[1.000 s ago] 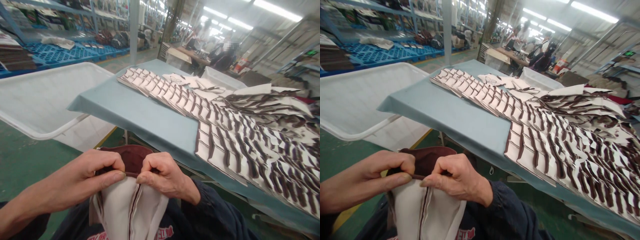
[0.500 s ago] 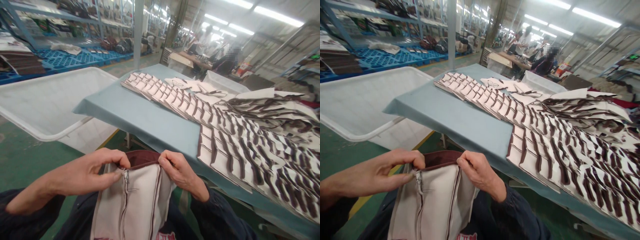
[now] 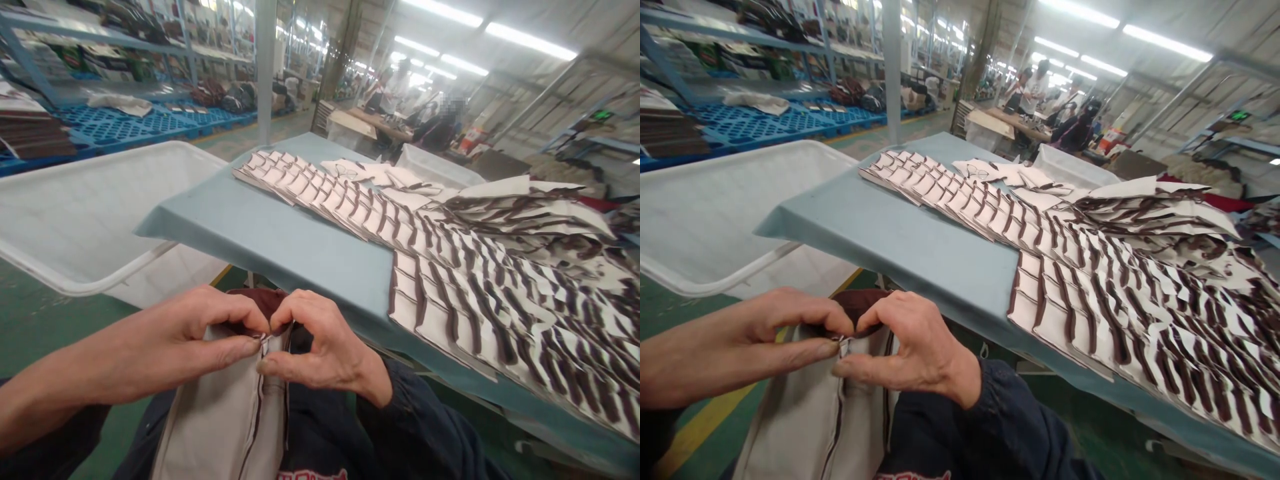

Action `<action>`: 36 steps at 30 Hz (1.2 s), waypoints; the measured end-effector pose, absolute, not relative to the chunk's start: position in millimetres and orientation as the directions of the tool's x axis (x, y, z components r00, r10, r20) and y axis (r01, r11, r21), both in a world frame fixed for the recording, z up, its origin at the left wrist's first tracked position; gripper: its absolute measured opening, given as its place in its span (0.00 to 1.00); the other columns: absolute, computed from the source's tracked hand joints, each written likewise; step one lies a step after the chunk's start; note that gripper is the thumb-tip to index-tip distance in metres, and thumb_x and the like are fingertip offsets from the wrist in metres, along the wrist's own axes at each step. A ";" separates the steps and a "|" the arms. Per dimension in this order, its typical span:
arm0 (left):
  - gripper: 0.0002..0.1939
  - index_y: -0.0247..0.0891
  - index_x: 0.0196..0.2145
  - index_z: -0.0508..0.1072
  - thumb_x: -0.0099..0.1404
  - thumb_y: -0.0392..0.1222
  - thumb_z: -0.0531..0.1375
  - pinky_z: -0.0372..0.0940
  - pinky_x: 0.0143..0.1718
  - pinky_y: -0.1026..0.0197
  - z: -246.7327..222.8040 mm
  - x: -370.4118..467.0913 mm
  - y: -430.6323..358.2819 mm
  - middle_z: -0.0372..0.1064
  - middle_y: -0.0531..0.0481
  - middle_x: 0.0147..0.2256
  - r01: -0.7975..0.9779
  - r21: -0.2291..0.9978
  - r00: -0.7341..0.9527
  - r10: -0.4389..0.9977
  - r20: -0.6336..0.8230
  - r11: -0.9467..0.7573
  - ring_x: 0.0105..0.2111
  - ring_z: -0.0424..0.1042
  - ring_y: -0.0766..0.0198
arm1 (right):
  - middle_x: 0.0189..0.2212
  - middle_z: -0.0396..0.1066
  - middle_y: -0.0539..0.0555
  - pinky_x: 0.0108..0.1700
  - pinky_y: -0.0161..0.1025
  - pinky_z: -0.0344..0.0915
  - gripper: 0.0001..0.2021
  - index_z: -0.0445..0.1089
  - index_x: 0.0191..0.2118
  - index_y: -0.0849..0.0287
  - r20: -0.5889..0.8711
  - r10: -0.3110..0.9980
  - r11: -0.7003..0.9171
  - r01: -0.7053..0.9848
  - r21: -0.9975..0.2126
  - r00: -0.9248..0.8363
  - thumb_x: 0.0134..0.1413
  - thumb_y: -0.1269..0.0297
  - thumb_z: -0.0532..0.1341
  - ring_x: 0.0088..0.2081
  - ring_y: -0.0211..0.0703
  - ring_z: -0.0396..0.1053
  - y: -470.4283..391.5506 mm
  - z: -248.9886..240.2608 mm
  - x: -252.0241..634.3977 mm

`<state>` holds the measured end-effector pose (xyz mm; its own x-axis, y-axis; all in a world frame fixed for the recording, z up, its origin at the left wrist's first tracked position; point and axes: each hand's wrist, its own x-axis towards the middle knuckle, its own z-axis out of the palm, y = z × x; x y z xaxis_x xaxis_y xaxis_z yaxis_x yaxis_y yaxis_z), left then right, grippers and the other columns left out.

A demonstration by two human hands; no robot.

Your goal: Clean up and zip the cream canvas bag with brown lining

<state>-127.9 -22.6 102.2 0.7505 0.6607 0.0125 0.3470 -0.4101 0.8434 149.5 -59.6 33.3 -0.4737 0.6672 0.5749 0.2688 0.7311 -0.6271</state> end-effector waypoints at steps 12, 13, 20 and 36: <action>0.21 0.44 0.40 0.85 0.87 0.56 0.62 0.68 0.33 0.65 75.2 -127.2 -22.6 0.80 0.55 0.33 0.322 0.887 0.767 0.640 -0.039 -0.332 0.32 0.74 0.61 | 0.41 0.85 0.51 0.47 0.39 0.76 0.11 0.78 0.45 0.54 0.392 0.753 0.555 0.189 -0.810 -0.528 0.81 0.56 0.74 0.39 0.42 0.78 -60.1 25.4 153.2; 0.21 0.44 0.40 0.85 0.88 0.57 0.62 0.68 0.33 0.65 71.8 -127.7 -21.7 0.80 0.54 0.34 0.319 0.891 0.767 0.640 -0.042 -0.324 0.33 0.74 0.60 | 0.41 0.85 0.51 0.47 0.40 0.76 0.09 0.78 0.45 0.54 0.397 0.755 0.559 0.196 -0.806 -0.521 0.81 0.59 0.73 0.39 0.42 0.78 -60.9 25.2 152.8; 0.16 0.45 0.41 0.85 0.83 0.54 0.64 0.68 0.37 0.62 56.5 -125.4 -28.1 0.81 0.56 0.34 0.368 0.851 0.714 0.700 -0.002 -0.373 0.35 0.78 0.59 | 0.38 0.85 0.51 0.44 0.38 0.75 0.08 0.80 0.44 0.54 0.478 0.753 0.616 0.231 -0.753 -0.453 0.80 0.60 0.73 0.36 0.42 0.79 -66.3 23.1 150.1; 0.13 0.43 0.36 0.85 0.74 0.48 0.63 0.66 0.33 0.60 57.3 -112.7 -37.1 0.80 0.54 0.30 0.455 0.843 0.635 0.769 -0.080 -0.288 0.30 0.74 0.59 | 0.49 0.88 0.59 0.55 0.50 0.81 0.07 0.79 0.54 0.54 0.582 0.745 0.665 0.431 -0.610 -0.325 0.75 0.64 0.68 0.50 0.53 0.84 -77.5 16.3 139.9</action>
